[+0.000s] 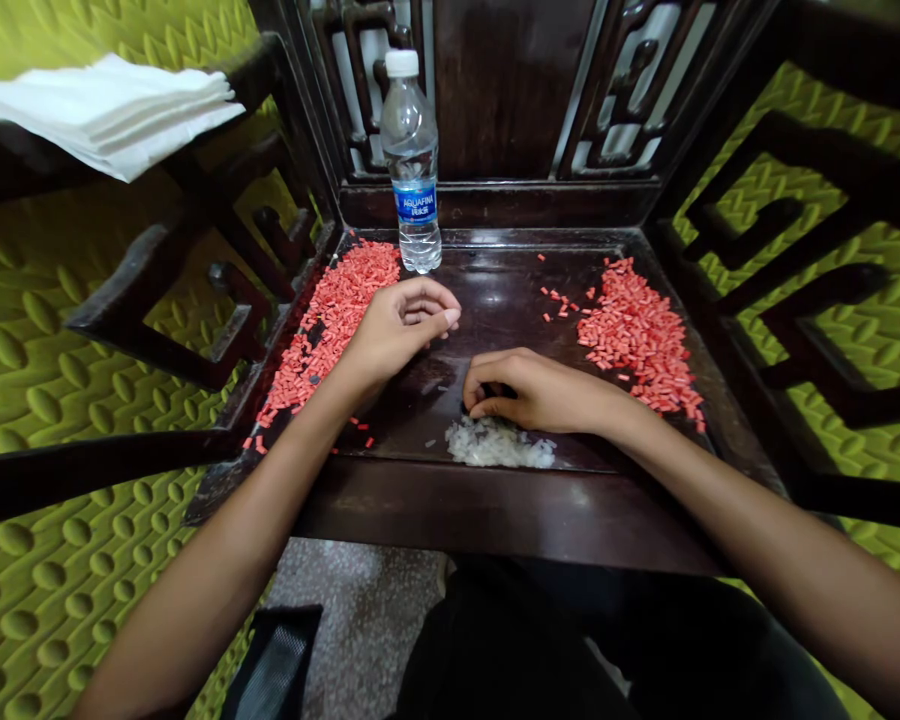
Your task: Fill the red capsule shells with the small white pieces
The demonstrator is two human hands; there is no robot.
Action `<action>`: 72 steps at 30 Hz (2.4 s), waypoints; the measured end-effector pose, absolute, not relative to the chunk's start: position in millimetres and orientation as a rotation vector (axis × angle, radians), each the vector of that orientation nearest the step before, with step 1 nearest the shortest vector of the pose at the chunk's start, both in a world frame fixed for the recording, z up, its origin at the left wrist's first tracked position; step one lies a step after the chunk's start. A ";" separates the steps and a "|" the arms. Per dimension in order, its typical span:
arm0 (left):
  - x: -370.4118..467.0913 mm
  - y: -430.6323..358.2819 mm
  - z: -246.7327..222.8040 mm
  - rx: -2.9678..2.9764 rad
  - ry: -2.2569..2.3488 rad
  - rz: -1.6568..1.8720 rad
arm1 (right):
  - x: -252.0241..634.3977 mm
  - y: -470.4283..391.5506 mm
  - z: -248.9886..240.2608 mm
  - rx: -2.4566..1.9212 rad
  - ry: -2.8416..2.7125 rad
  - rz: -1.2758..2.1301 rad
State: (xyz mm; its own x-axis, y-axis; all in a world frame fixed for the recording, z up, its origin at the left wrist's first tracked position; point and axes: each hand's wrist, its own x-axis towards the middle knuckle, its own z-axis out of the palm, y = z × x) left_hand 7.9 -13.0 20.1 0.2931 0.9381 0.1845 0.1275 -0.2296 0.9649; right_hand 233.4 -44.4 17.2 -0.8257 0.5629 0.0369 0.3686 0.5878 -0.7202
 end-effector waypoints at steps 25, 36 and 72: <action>7.0 -13.0 23.9 1.629 1.019 1.072 | 253.2 -34.8 28.9 -0.678 -2.605 1.195; 8.4 -12.8 21.8 1.623 1.013 1.076 | 234.7 -51.1 22.6 -0.962 -2.725 0.705; 9.0 -14.0 24.1 1.642 1.023 1.064 | 220.7 -63.1 21.4 -0.540 -2.924 0.703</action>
State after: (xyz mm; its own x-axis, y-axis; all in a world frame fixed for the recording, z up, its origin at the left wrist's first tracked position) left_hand 9.0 -14.0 24.1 0.2872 0.9369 0.1992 0.1626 -0.2526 0.9538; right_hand 220.7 -63.1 21.4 -0.9340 0.3573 0.0015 0.3176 0.8319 -0.4551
